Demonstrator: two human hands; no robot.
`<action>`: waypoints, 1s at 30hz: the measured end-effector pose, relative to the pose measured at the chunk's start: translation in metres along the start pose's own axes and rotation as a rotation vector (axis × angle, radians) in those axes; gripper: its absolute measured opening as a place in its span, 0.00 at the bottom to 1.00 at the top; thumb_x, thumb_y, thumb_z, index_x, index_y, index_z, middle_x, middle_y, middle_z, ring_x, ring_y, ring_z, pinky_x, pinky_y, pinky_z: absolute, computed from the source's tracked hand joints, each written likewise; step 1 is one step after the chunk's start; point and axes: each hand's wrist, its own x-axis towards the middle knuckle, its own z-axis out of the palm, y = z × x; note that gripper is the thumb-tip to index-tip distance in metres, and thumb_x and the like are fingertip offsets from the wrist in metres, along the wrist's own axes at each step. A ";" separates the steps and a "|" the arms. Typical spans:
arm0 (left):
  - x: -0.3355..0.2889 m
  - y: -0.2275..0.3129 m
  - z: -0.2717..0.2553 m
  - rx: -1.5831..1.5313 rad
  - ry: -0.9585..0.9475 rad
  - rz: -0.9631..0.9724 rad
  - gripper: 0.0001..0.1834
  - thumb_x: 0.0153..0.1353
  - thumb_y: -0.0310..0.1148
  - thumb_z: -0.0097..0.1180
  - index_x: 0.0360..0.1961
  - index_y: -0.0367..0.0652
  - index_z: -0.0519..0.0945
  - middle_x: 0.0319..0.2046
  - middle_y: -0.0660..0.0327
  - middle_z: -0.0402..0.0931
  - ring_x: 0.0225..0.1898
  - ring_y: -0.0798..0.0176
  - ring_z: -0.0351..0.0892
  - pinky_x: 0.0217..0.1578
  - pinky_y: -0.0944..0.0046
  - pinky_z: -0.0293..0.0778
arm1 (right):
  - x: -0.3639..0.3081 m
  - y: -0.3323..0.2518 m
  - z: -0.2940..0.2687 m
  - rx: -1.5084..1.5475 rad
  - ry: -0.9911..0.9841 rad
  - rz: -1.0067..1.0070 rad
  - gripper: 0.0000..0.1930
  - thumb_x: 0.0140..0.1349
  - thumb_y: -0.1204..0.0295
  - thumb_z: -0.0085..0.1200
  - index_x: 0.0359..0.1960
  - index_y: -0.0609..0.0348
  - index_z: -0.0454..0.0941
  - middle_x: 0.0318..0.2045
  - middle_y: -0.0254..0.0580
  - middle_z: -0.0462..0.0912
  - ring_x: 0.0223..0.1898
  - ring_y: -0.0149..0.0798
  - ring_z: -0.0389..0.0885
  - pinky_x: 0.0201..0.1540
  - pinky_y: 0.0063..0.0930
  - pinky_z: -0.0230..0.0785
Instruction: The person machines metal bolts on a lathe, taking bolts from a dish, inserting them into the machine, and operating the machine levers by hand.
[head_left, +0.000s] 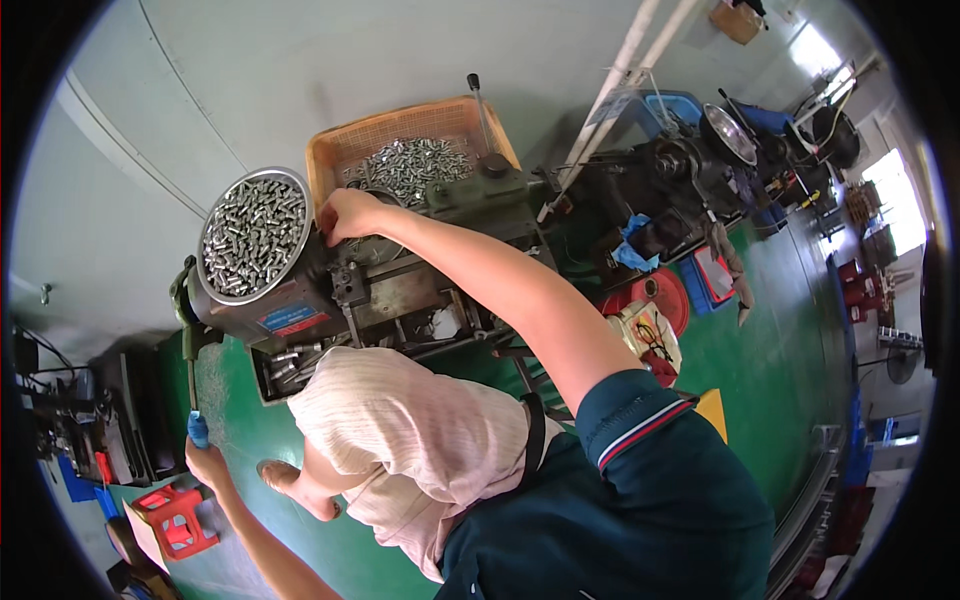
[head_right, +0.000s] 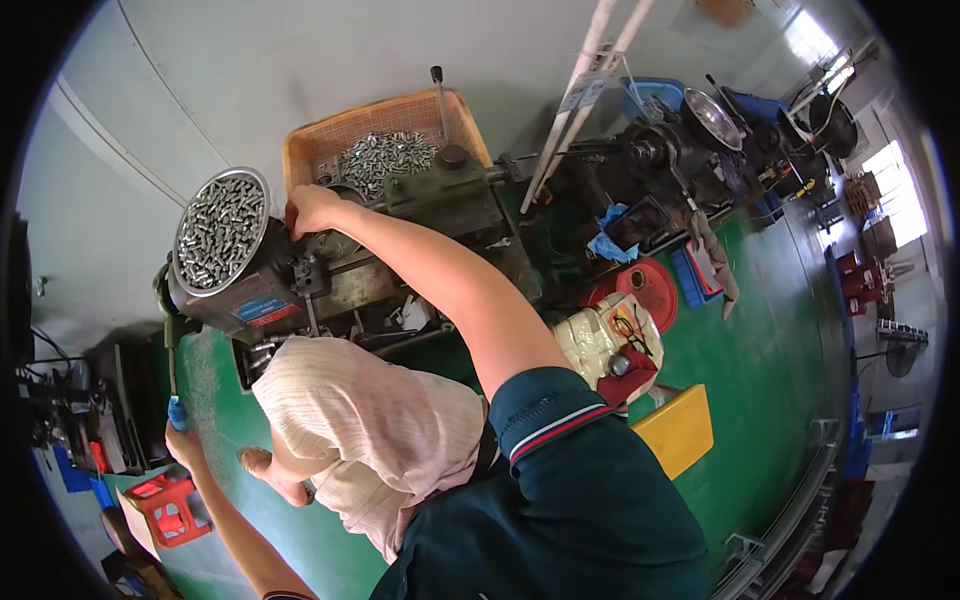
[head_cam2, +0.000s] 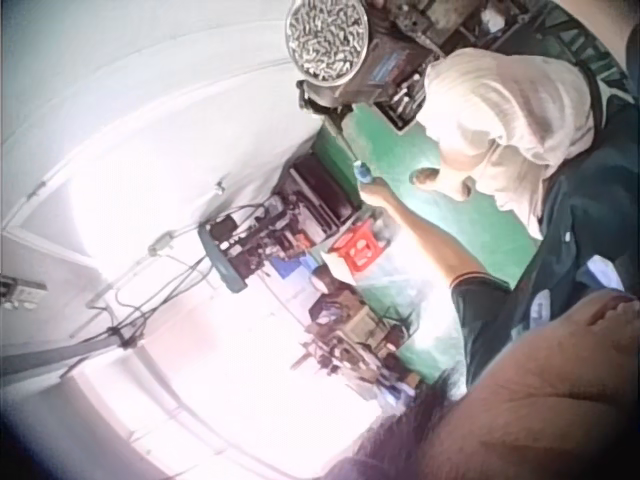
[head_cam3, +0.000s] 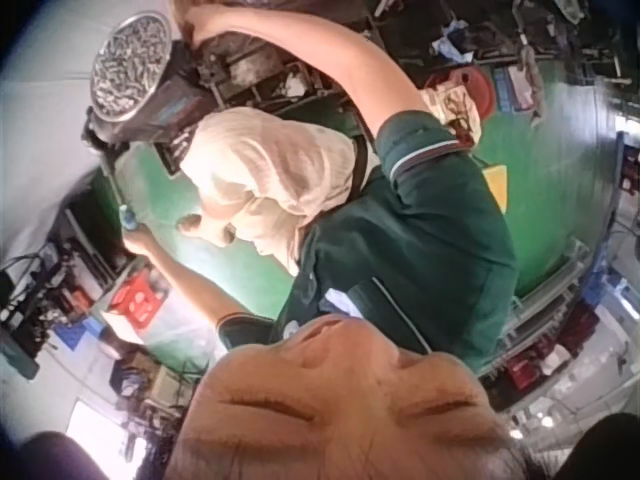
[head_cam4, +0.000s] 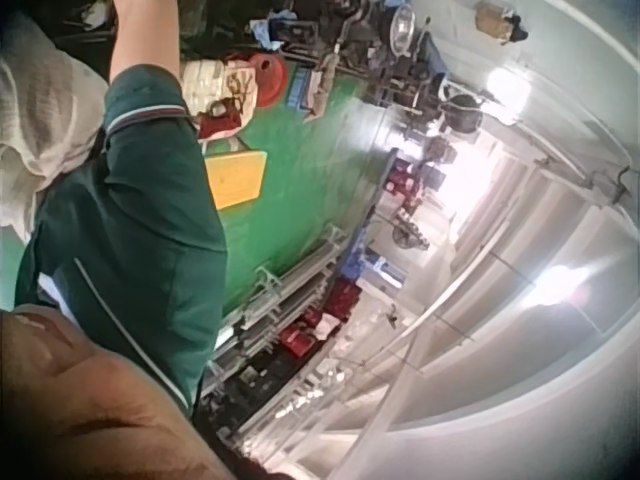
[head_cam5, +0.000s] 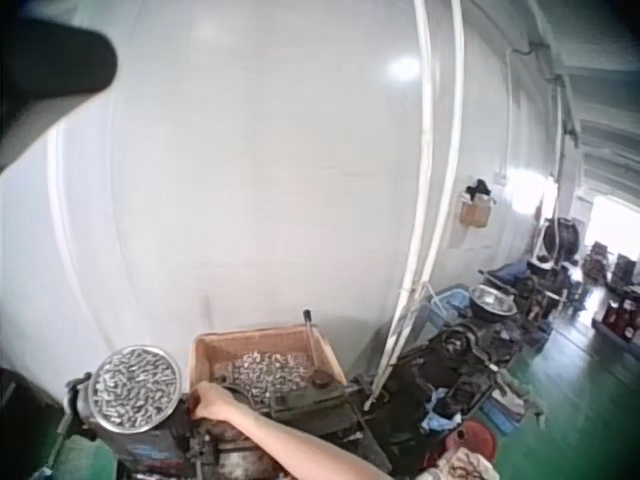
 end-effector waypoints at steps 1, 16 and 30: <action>0.005 0.000 -0.001 -0.001 -0.018 0.050 0.13 0.41 0.28 0.49 0.31 0.42 0.76 0.23 0.49 0.74 0.28 0.49 0.74 0.27 0.56 0.67 | -0.001 0.003 -0.008 -0.003 0.011 0.006 0.10 0.35 0.68 0.57 0.23 0.54 0.79 0.24 0.40 0.79 0.30 0.41 0.77 0.33 0.30 0.68; -0.001 -0.006 0.006 0.107 -0.014 0.013 0.17 0.37 0.23 0.49 0.35 0.40 0.74 0.28 0.48 0.74 0.31 0.48 0.74 0.33 0.55 0.69 | -0.143 0.110 -0.170 -1.007 0.508 0.447 0.22 0.54 0.49 0.37 0.35 0.51 0.76 0.46 0.37 0.70 0.55 0.40 0.56 0.52 0.46 0.50; -0.007 0.030 -0.016 0.033 -0.011 -0.067 0.14 0.40 0.24 0.47 0.32 0.45 0.75 0.24 0.48 0.73 0.30 0.45 0.72 0.32 0.53 0.68 | -0.238 0.077 -0.172 -1.007 0.519 0.485 0.28 0.48 0.44 0.44 0.14 0.62 0.71 0.14 0.51 0.73 0.22 0.52 0.73 0.26 0.40 0.64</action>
